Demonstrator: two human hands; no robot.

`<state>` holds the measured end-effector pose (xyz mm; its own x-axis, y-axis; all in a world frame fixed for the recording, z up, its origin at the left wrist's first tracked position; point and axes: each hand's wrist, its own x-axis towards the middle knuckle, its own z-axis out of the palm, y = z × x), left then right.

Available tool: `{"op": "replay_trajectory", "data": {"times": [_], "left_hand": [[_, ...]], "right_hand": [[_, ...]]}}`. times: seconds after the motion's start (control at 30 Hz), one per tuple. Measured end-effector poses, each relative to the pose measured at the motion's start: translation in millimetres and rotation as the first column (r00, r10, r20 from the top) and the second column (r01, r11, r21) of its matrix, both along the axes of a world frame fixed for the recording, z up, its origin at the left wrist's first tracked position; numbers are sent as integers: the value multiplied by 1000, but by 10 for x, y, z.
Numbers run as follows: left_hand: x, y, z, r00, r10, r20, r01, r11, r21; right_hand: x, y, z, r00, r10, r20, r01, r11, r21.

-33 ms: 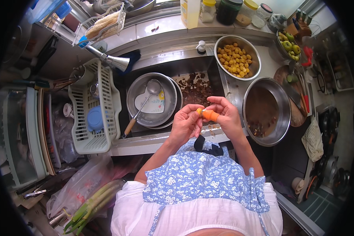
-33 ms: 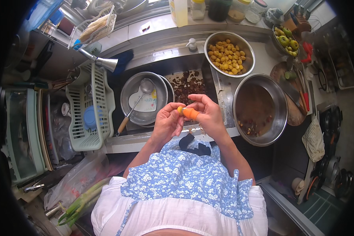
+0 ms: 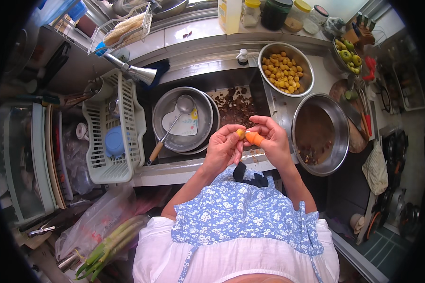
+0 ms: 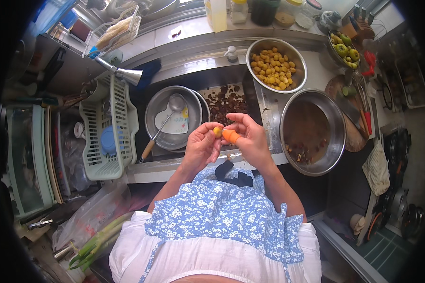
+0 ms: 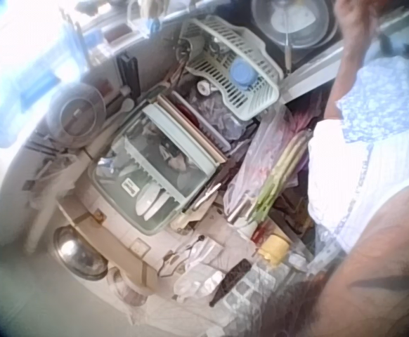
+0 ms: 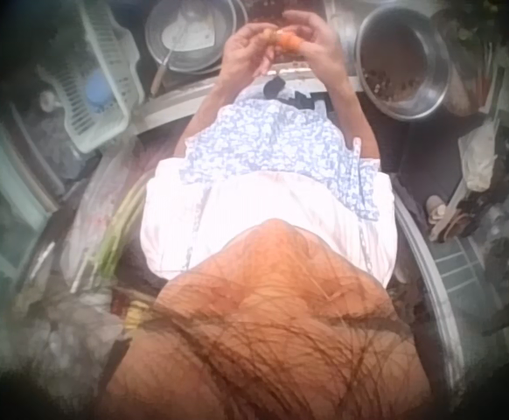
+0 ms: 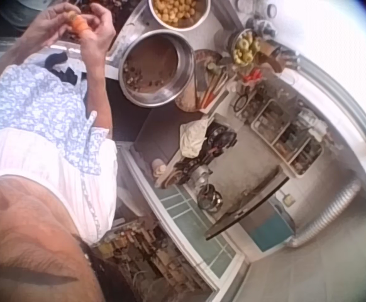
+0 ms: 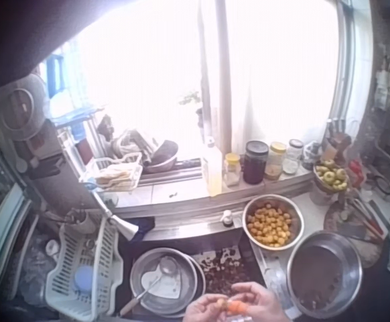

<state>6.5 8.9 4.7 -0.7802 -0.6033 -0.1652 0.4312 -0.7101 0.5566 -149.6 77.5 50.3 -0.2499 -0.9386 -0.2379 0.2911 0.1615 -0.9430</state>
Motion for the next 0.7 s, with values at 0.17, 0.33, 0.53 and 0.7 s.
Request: {"op": "replay_trajectory", "data": {"times": [0.17, 0.33, 0.53, 0.7], "left_hand": [[-38, 55, 83, 971, 77, 224, -50, 992, -120], [-103, 140, 122, 922, 213, 323, -96, 935, -342], [-36, 16, 45, 991, 93, 96, -94, 996, 2], [-40, 7, 57, 993, 65, 101, -64, 998, -17]], "right_hand": [[115, 3, -20, 921, -41, -386, 20, 998, -59], [182, -25, -61, 683, -128, -719, 1, 985, -175], [99, -42, -69, 857, -101, -506, 110, 994, -13], [113, -29, 15, 844, -100, -527, 38, 991, -126]]}}
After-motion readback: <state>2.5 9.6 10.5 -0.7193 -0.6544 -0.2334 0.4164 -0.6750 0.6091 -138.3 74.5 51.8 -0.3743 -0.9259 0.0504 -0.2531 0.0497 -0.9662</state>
